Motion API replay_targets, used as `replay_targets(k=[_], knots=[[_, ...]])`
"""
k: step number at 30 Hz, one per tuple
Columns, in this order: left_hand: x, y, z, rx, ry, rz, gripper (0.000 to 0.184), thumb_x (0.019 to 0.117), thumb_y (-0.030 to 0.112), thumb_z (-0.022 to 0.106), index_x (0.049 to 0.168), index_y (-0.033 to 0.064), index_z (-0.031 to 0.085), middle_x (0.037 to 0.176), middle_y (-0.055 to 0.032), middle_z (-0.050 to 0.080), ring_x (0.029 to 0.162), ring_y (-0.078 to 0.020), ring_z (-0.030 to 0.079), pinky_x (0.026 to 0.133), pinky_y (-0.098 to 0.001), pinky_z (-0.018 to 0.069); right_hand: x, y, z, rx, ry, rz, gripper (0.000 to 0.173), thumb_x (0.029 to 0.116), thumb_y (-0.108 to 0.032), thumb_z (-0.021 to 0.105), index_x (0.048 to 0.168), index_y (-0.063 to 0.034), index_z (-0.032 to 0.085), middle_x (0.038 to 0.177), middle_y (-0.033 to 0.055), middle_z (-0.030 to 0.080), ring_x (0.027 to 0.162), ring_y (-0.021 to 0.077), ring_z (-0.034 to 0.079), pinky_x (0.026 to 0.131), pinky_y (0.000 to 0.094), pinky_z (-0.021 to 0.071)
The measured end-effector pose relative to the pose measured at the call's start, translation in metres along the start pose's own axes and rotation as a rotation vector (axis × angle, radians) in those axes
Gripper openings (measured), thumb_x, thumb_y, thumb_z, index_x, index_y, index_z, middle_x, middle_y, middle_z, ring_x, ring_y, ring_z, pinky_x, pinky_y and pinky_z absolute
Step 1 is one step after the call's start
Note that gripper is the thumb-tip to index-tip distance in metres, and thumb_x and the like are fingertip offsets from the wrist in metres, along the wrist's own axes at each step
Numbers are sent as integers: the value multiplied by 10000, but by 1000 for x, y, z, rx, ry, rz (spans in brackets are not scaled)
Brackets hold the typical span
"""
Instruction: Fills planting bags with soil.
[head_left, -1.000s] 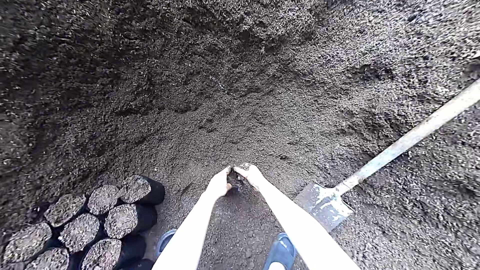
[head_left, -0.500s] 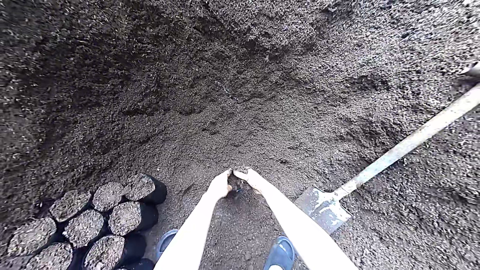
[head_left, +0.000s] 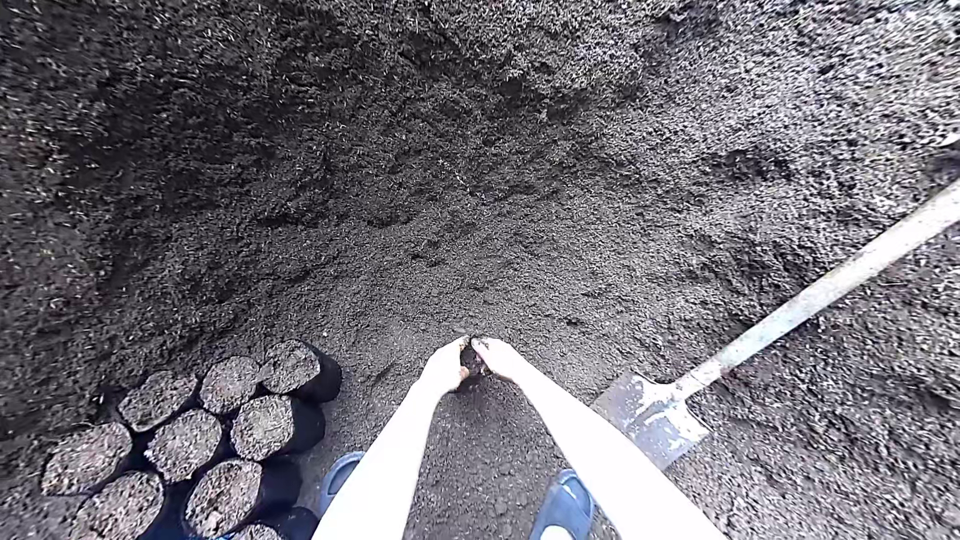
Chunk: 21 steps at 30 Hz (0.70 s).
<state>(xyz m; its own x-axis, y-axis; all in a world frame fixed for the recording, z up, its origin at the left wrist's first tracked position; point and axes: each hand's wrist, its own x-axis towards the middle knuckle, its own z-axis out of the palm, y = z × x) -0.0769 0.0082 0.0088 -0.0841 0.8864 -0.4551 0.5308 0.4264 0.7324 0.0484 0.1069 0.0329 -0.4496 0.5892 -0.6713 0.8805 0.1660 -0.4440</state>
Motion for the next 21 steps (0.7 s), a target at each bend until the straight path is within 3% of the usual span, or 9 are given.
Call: replay_targets(k=[1,3,4,6,9,14,16,19,21], knots=[[0,0,1,-9,9,6,709,942,64,666,1588,91,374,1539,-174,506,1436,-330,482,1189,-547,370,-2,-1,-1,108,-25,48,545,1126,-439,313,1440,-37,505,1215,167,629,997,239,625,882,423,506],[-1,0,1,-9,16,11,689,939,49,660,1574,79,394,1541,-169,505,1437,-322,481,1194,-537,369,-3,-1,-6,378,-84,117,412,1105,-320,420,1434,-74,455,999,92,592,737,155,570,674,327,506],[-1,1,1,-3,13,12,677,943,45,656,1570,65,399,1551,-164,496,1445,-314,473,1200,-528,361,-4,0,-8,477,-91,110,364,1083,-205,454,1415,-57,459,992,91,597,742,150,596,687,322,536],[0,1,2,23,-2,14,665,952,54,651,1566,37,395,1571,-167,472,1460,-315,454,1209,-522,349,-5,2,-14,529,-69,70,424,1044,-95,530,1457,-36,456,1198,152,618,954,186,643,850,355,548],[3,1,5,33,17,12,687,942,55,656,1573,46,384,1587,-155,456,1463,-306,451,1207,-523,352,-9,-1,-15,537,-76,-5,496,1045,-198,597,1494,-59,439,1322,175,599,1089,207,641,932,365,535],[2,8,7,46,58,-10,742,945,45,645,1610,57,317,1638,-133,388,1493,-283,415,1228,-487,331,-24,5,-28,493,61,-32,449,1087,-273,512,1495,-89,479,1433,204,555,1243,321,603,1010,507,511],[3,12,9,118,65,-62,674,980,93,604,1606,118,356,1651,-86,378,1482,-278,433,1203,-511,367,-13,43,-29,696,318,36,407,1103,-263,470,1453,-57,504,1373,206,600,1155,323,656,936,488,559],[11,21,15,326,65,-165,473,1051,313,502,1520,254,524,1658,-34,374,1416,-339,490,1075,-607,434,11,139,6,1103,592,339,467,1117,-297,419,1468,9,458,1380,263,567,1199,360,617,973,505,529],[22,21,12,364,40,-204,441,1044,242,508,1480,230,568,1595,-69,470,1391,-360,515,1065,-636,423,16,186,34,1423,634,547,507,1120,-364,385,1446,21,438,1344,255,536,1143,329,586,939,467,505]])
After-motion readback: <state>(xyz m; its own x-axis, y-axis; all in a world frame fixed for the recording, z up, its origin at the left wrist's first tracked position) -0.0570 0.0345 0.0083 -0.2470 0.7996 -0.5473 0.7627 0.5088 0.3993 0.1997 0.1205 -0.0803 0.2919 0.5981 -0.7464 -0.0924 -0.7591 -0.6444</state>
